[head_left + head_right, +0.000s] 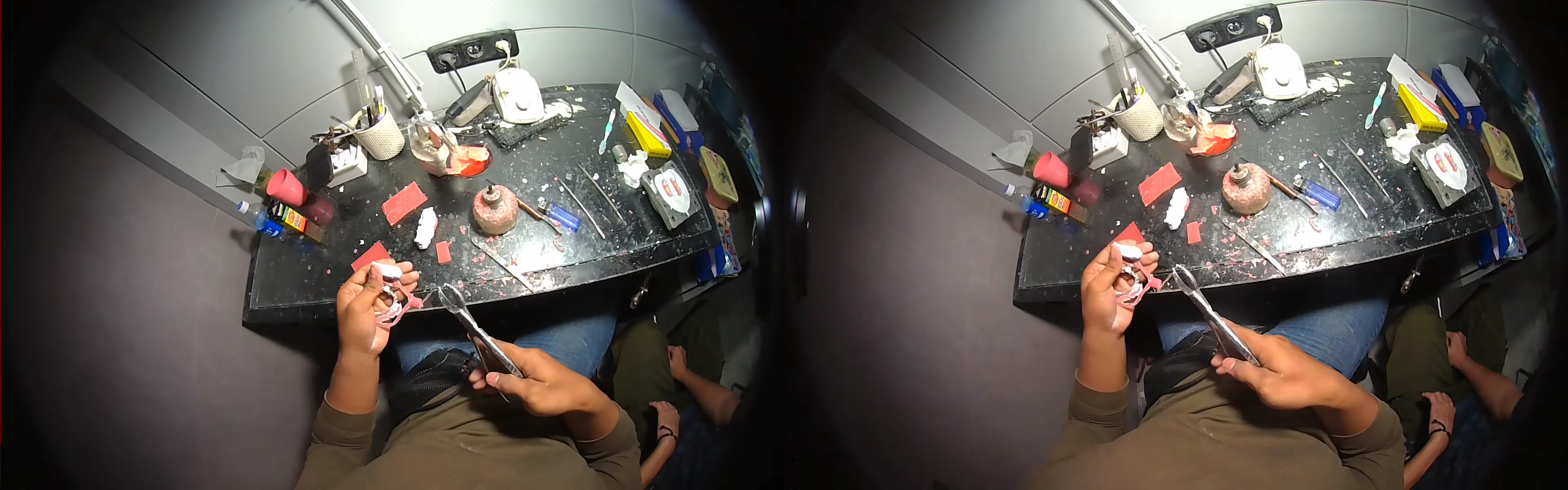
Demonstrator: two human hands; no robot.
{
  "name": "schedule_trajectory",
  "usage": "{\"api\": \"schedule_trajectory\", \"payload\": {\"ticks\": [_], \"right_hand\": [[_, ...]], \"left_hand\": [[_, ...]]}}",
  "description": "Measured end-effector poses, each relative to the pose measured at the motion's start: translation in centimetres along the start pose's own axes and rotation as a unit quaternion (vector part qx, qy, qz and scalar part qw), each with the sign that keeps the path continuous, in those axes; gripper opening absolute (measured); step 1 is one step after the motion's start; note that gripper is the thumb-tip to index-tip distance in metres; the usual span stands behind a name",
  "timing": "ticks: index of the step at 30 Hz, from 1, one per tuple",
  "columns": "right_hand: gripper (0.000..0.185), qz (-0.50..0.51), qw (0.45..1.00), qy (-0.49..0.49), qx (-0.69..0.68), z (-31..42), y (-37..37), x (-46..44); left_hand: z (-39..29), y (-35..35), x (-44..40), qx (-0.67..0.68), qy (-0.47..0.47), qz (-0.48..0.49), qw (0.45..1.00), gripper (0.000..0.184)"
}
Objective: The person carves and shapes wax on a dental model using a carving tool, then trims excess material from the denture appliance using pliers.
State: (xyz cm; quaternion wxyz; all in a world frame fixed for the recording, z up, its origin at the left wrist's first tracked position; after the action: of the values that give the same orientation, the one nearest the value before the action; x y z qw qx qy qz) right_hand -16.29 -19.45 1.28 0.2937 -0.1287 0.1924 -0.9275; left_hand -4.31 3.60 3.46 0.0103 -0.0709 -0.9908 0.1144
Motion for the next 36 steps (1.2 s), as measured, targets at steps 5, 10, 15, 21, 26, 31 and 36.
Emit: {"api": "schedule_trajectory", "payload": {"ticks": [5, 10, 15, 21, 26, 31, 36], "right_hand": [[0.060, 0.009, 0.996, -0.058, -0.073, -0.7, -0.2, -0.1], [0.060, 0.044, 0.991, -0.077, -0.102, -0.6, -0.4, -0.1], [0.045, 0.042, 0.985, -0.091, -0.140, -0.7, -0.3, 0.1], [0.020, 0.079, 0.984, -0.103, -0.120, -0.2, -0.3, 0.3], [0.020, 0.074, 0.982, -0.105, -0.142, -0.4, -0.5, 0.3], [0.021, 0.074, 0.980, -0.108, -0.150, -0.4, -0.4, 0.3], [0.019, 0.071, 0.979, -0.101, -0.162, -0.5, -0.5, 0.2]], "left_hand": [[0.4, -0.1, -0.1, 0.024, 0.034, -0.054, 0.998, 0.033], [-0.5, -2.6, 1.1, -0.129, -0.094, 0.050, 0.986, 0.031], [-0.4, -3.3, 1.6, -0.174, -0.128, 0.099, 0.971, 0.032], [-0.8, -3.4, 1.9, -0.192, -0.133, 0.122, 0.964, 0.031], [-1.1, -3.2, 2.0, -0.200, -0.152, 0.129, 0.959, 0.032], [-0.9, -3.1, 1.9, -0.178, -0.156, 0.139, 0.962, 0.033], [-0.9, -3.1, 2.0, -0.179, -0.169, 0.147, 0.958, 0.031]]}}
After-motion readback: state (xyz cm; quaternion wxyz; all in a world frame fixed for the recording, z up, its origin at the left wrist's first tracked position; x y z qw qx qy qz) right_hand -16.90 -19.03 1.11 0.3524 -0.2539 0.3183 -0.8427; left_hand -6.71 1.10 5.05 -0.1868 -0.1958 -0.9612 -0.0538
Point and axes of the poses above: each hand's wrist, its own x-axis away from the middle knuckle, its own y-axis out of the back of the hand, z = x × y, the point moved 5 cm from there along -x, towards the middle knuckle, and after that the axes turned 13 degrees about -x, right-handed, at the moved point
